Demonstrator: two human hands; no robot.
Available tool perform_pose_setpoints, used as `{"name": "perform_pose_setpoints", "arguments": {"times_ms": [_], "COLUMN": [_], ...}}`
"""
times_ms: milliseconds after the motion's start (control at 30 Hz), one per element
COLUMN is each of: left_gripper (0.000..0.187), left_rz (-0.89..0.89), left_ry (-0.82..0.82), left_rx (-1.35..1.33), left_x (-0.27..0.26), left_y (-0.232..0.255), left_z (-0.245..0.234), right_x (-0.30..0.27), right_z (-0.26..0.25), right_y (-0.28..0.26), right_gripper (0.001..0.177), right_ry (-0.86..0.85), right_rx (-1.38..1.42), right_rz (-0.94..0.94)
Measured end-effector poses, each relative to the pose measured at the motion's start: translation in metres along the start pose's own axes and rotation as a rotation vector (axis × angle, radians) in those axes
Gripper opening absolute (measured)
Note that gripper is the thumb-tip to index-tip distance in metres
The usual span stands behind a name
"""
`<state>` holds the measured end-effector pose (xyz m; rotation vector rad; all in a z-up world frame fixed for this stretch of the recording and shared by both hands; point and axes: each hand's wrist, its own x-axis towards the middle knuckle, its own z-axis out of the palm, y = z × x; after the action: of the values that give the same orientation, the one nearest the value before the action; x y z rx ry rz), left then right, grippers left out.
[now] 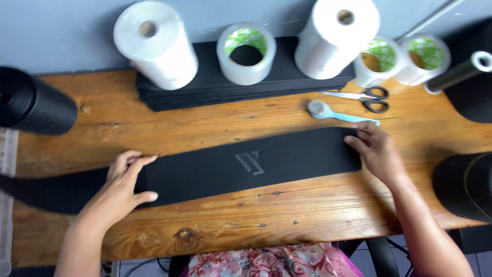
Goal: The person unrolls a strip of black fabric on a wooden table, folds the end, and uses scissors to trim the edge. They then fold the fabric again and cut a straight line across the width to separate a section.
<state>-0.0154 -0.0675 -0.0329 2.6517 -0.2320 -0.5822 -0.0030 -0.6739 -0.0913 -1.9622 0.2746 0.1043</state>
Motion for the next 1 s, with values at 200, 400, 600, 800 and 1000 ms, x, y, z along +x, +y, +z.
{"name": "perform_pose_setpoints", "arguments": {"times_ms": [200, 400, 600, 800, 1000], "left_gripper": [0.098, 0.102, 0.061, 0.054, 0.036], "left_rz": [-0.128, -0.153, 0.322, 0.546, 0.45], "left_ry": [-0.015, -0.086, 0.013, 0.245, 0.156], "left_rx": [0.071, 0.525, -0.051, -0.051, -0.371], "left_x": [0.0, 0.015, 0.05, 0.133, 0.147], "left_y": [-0.024, -0.014, 0.218, 0.27, 0.286], "left_z": [0.011, 0.008, -0.017, 0.084, 0.096], "right_x": [-0.004, -0.003, -0.003, 0.002, -0.021], "right_z": [0.029, 0.03, 0.029, 0.03, 0.045], "right_y": [-0.023, -0.012, -0.029, 0.007, -0.056], "right_gripper": [0.018, 0.017, 0.03, 0.038, 0.038], "right_ry": [-0.015, 0.002, -0.011, -0.044, -0.093], "right_rx": [0.152, 0.078, 0.018, -0.017, 0.072], "right_rz": [0.037, 0.046, 0.084, 0.072, 0.098]}}
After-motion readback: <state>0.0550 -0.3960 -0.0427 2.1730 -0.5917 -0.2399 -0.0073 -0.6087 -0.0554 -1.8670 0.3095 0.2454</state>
